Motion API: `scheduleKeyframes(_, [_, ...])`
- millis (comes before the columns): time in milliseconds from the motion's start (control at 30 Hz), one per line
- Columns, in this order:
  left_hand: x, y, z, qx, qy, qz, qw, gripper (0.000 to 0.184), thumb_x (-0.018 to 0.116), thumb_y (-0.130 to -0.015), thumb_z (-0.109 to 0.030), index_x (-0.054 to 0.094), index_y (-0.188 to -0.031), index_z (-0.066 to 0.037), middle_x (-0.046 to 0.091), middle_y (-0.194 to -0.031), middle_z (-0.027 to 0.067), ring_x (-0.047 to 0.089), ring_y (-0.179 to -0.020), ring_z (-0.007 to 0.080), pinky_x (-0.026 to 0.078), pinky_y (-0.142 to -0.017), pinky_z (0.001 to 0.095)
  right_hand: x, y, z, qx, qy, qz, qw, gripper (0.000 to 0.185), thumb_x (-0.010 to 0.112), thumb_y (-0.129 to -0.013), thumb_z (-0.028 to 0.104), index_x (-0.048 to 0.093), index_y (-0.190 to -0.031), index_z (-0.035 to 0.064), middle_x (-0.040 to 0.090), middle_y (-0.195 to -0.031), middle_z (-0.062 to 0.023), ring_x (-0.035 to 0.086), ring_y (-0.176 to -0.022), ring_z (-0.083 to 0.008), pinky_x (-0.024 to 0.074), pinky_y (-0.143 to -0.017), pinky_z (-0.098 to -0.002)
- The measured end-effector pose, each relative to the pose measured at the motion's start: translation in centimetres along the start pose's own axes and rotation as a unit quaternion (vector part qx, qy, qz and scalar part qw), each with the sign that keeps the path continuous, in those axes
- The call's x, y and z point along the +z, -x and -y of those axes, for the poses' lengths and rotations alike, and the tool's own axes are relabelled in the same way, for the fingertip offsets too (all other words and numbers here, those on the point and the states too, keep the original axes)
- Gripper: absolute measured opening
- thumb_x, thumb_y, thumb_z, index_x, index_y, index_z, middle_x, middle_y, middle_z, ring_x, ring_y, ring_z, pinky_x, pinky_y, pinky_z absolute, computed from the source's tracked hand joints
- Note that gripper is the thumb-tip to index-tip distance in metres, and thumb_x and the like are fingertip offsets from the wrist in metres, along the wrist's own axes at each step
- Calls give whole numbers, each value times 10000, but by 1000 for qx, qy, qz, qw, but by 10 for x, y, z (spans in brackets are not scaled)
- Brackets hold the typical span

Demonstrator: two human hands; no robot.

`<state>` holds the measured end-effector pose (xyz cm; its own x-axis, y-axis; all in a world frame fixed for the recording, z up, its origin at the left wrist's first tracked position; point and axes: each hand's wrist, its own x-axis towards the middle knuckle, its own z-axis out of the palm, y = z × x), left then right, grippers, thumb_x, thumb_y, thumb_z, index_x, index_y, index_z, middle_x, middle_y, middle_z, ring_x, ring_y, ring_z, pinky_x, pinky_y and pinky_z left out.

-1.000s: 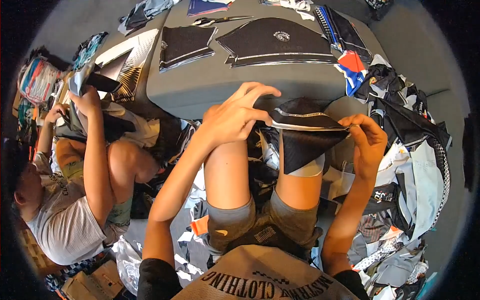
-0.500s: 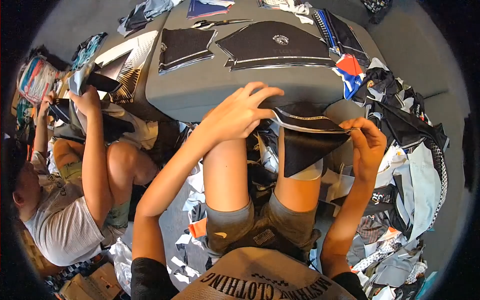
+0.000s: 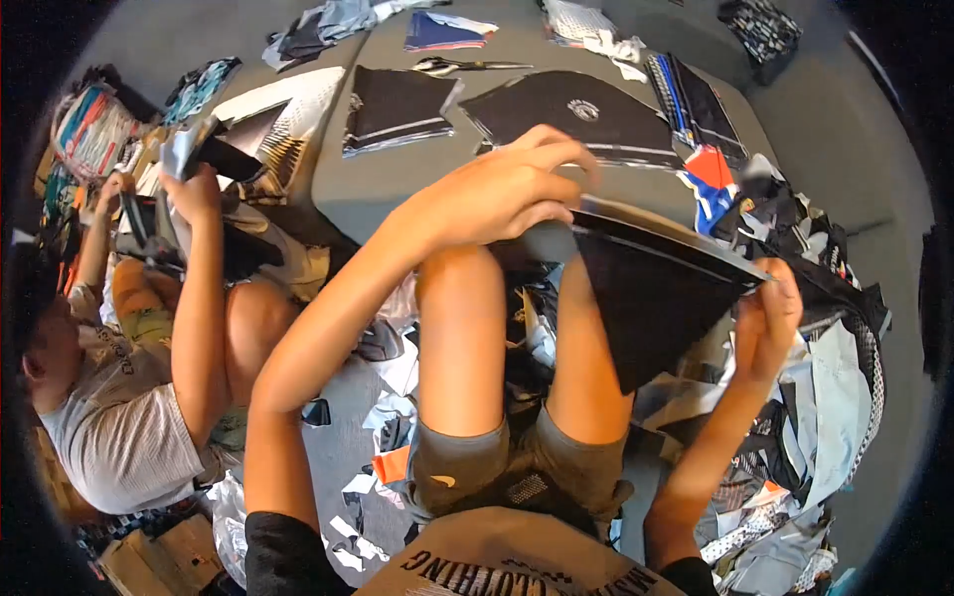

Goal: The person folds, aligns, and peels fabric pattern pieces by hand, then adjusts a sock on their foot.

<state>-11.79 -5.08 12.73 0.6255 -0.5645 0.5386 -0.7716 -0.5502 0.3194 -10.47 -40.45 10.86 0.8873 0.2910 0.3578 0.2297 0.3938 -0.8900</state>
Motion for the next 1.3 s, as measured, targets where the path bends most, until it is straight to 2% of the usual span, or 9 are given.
scheduleKeyframes(233, [-137, -19, 10, 22, -184, 71, 980, 59, 611, -796, -97, 620, -760, -52, 560, -1043, 48, 543, -908, 214, 443, -872, 346, 47, -107, -1, -45, 25, 34, 998, 356, 552, -896, 98, 496, -1213, -54, 588, -1138, -144, 565, -997, -153, 406, -879, -226])
scheduleKeyframes(300, [-169, -22, 45, -32, -121, 119, 985, 140, 584, -838, -123, 697, -909, -79, 563, -1069, 142, 515, -1013, 310, 396, -996, 427, 103, -142, -9, -37, 14, 19, 999, 321, 583, -877, 76, 534, -1159, -69, 603, -1097, -133, 576, -937, -151, 424, -872, -252])
scheduleKeyframes(400, [-203, -5, 93, -107, -202, 111, 967, 103, 620, -794, -97, 677, -861, -43, 559, -1071, 133, 516, -1006, 293, 430, -901, 383, 137, -228, -61, -7, -28, 85, 996, 335, 634, -849, 91, 566, -1134, -71, 621, -1064, -134, 592, -913, -161, 459, -830, -256])
scheduleKeyframes(467, [-216, 5, 115, -239, -222, 34, 945, 97, 617, -792, -93, 666, -848, -31, 566, -1049, 116, 521, -987, 285, 433, -882, 376, 176, -280, -92, 14, -35, 61, 997, 326, 663, -827, 98, 588, -1094, -74, 632, -1023, -131, 598, -892, -163, 488, -799, -257])
scheduleKeyframes(567, [-258, 21, 226, -271, -278, 15, 922, 100, 601, -798, -115, 672, -841, -59, 570, -1037, 96, 531, -959, 295, 427, -890, 382, 218, -348, -138, 23, -30, 73, 997, 269, 685, -806, 112, 640, -1020, -45, 652, -933, -102, 604, -827, -143, 505, -714, -237])
scheduleKeyframes(733, [-282, 32, 299, -194, -446, 25, 874, 138, 570, -806, -176, 679, -836, -97, 600, -999, 89, 552, -935, 306, 435, -870, 398, 272, -424, -185, 2, -37, 58, 998, 215, 680, -792, 113, 678, -985, 17, 670, -892, -51, 599, -810, -109, 453, -681, -201])
scheduleKeyframes(967, [-226, 87, 319, -164, -609, 43, 775, 106, 584, -818, -159, 674, -835, -105, 576, -984, 41, 534, -902, 199, 456, -781, 315, 279, -417, -275, 44, -4, 42, 998, 242, 671, -816, 141, 652, -1030, 28, 669, -928, -51, 605, -827, -110, 451, -741, -209])
scheduleKeyframes(1067, [-177, 125, 314, -231, -577, 85, 779, 114, 583, -821, -185, 674, -855, -126, 579, -961, 28, 525, -893, 190, 435, -781, 324, 269, -377, -313, 99, 5, 41, 994, 221, 663, -825, 141, 658, -1024, 45, 665, -909, -31, 595, -811, -91, 437, -729, -198])
scheduleKeyframes(1300, [-105, 184, 279, -218, -516, 91, 823, 125, 552, -784, -187, 649, -798, -109, 555, -879, 39, 498, -877, 203, 375, -809, 337, 248, -307, -345, 129, 70, 79, 986, 166, 662, -826, 131, 679, -961, 36, 648, -880, -11, 549, -750, -69, 402, -685, -178])
